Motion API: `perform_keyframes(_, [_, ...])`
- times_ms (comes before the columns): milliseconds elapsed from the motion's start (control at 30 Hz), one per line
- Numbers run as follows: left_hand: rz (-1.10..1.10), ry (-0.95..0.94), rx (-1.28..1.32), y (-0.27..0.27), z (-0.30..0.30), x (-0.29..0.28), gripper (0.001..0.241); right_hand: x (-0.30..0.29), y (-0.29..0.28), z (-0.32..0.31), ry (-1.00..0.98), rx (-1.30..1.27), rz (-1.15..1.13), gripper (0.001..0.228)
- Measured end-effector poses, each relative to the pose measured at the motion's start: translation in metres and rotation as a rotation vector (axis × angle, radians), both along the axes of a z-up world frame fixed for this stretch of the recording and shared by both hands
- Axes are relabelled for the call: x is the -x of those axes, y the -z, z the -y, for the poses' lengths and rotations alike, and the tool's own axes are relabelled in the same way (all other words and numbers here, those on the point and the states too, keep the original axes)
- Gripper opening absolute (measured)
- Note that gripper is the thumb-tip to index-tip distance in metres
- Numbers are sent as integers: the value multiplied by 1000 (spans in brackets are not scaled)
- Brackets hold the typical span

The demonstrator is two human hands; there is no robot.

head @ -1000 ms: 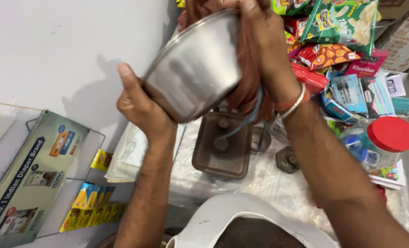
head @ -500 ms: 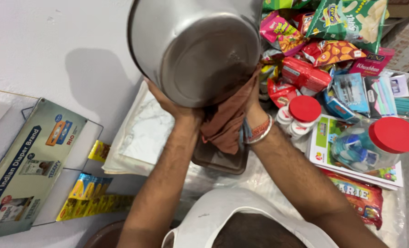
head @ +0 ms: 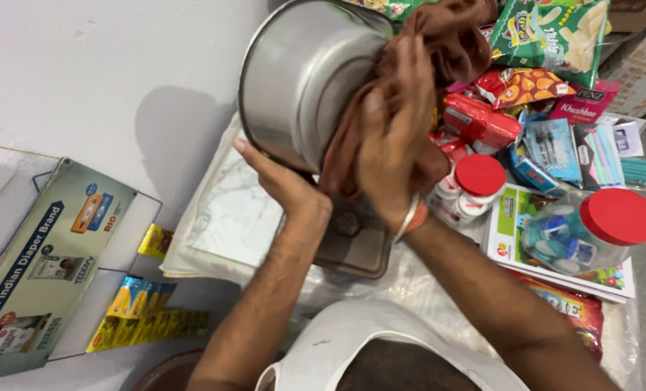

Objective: The person moves various grocery items and a weighing scale aside on a cluttered counter, then uses a brown cloth to wipe the counter surface and the scale. The person also wipes the inside of a metal bowl with the cloth before placing the bowl and scale back on the counter.

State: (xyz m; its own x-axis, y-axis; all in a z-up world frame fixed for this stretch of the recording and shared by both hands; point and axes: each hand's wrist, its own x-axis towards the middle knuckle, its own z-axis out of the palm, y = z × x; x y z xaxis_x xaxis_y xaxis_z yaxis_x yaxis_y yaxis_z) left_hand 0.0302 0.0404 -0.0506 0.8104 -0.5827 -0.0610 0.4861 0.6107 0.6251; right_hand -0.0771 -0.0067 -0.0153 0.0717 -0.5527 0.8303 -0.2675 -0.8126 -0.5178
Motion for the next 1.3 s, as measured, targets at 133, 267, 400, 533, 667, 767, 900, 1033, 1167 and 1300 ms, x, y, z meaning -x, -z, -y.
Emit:
perform_keyframes(133, [169,106,-65,-13,-12,2,93,-16,2,-39,98,159,-196,55])
perform_keyframes(267, [157,102,46,-25,-19,6,79,-18,-26,-21,19,231,-225,44])
perform_keyframes(400, [254,-8,60,-35,-28,2,75,-8,-54,29,-75,-136,-78,37])
perform_keyframes(533, [282,-39,85,-38,-32,-11,80,-13,-32,55,-405,-354,264,45])
perform_keyframes(667, [169,-7,65,-27,-23,-20,89,-16,32,47,-446,-349,365,52])
perform_keyframes(767, [145,10,66,-18,-15,-22,95,-15,68,59,-497,-483,514,53])
perform_keyframes(900, [127,98,97,-11,-10,-29,96,-3,86,116,-572,-796,802,52])
perform_keyframes(1033, [75,263,6,-7,-10,-48,95,16,78,177,-688,-606,695,49])
perform_keyframes(1167, [333,179,-64,-11,-13,-75,101,36,69,171,-637,-610,428,58])
perform_keyframes(1300, [495,39,-192,-21,-28,-109,81,43,54,149,-693,-688,386,54])
